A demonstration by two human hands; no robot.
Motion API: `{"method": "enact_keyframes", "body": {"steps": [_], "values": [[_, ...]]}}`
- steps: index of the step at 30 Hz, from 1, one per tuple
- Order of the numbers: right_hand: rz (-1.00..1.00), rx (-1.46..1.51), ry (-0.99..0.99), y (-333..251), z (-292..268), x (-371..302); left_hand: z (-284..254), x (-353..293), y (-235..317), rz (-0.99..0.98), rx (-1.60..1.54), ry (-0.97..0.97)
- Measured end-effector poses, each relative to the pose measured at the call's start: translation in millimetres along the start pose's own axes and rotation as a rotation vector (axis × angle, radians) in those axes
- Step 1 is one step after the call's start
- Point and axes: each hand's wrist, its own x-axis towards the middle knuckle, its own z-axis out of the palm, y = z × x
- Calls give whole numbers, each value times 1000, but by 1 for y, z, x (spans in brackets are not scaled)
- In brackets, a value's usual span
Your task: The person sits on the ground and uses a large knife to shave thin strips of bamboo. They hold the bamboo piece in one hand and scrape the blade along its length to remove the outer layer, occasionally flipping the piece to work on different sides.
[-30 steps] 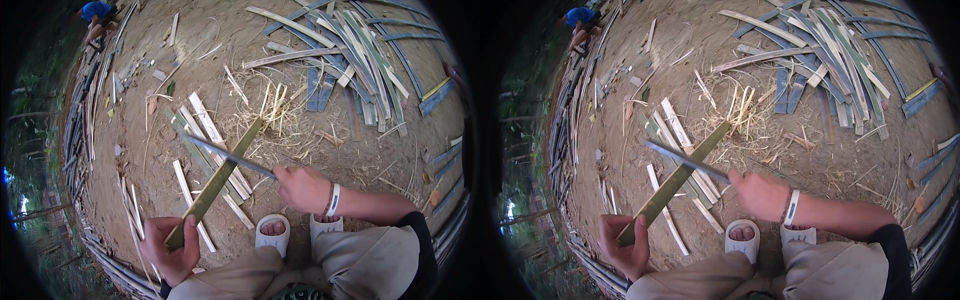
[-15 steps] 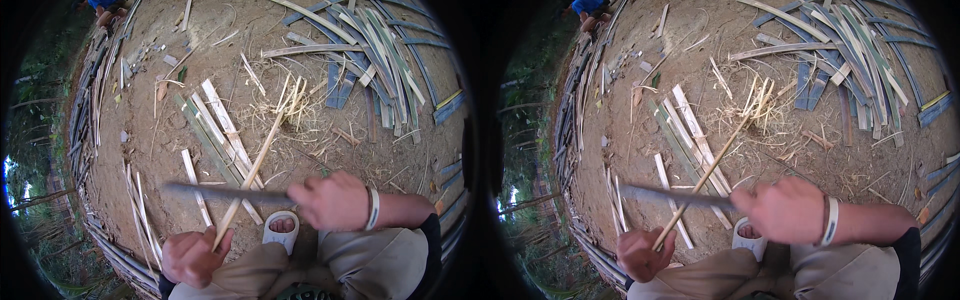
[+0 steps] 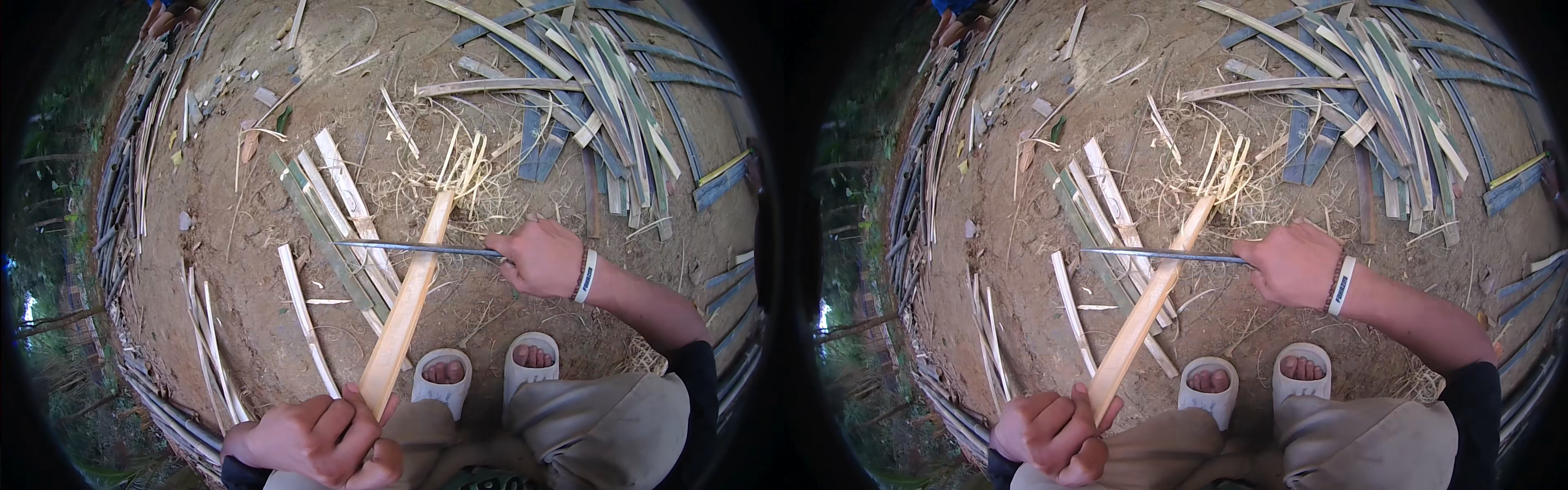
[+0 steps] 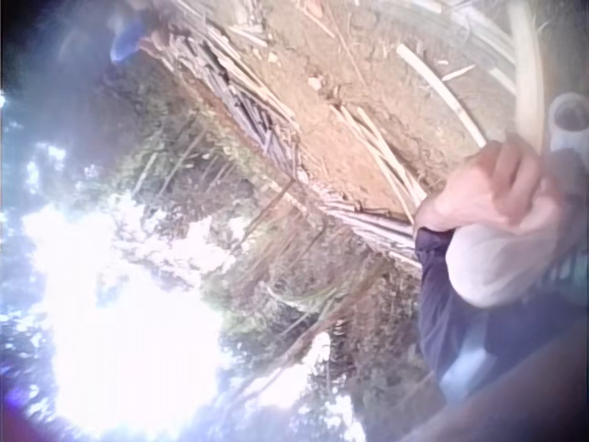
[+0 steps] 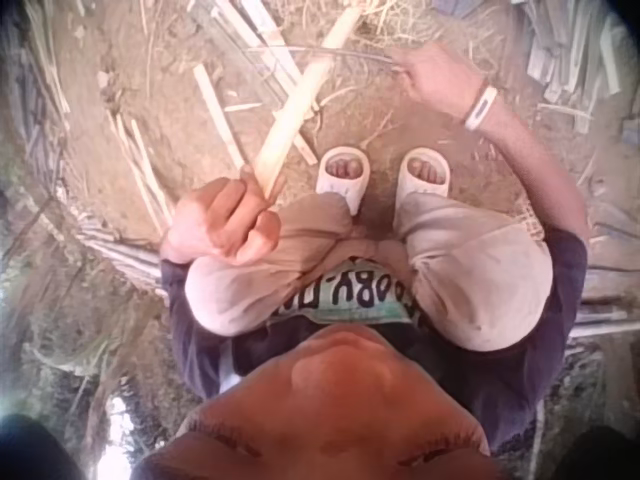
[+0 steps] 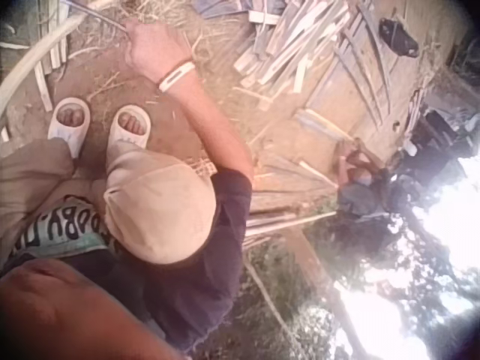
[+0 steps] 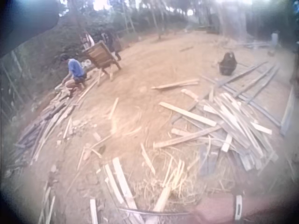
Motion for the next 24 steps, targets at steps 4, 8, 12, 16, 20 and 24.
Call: {"method": "enact_keyframes", "body": {"steps": [4,8,12,16,20,24], "values": [[-140,53,-89,-39,-21,-14,0,-3,-2,-31,-50,8],[102,-36,-110,13,16,11,13,-7,-4,44,42,26],[0,4,-74,1,2,5,4,-6,-1,-72,2,-31],[15,42,-71,15,21,15,-1,-6,-12,21,-63,-24],[131,6,-55,39,32,23,-1,-10,-10,22,-39,-12],[117,-52,-80,38,29,17,-2,-13,-9,-15,-126,-51]]}}
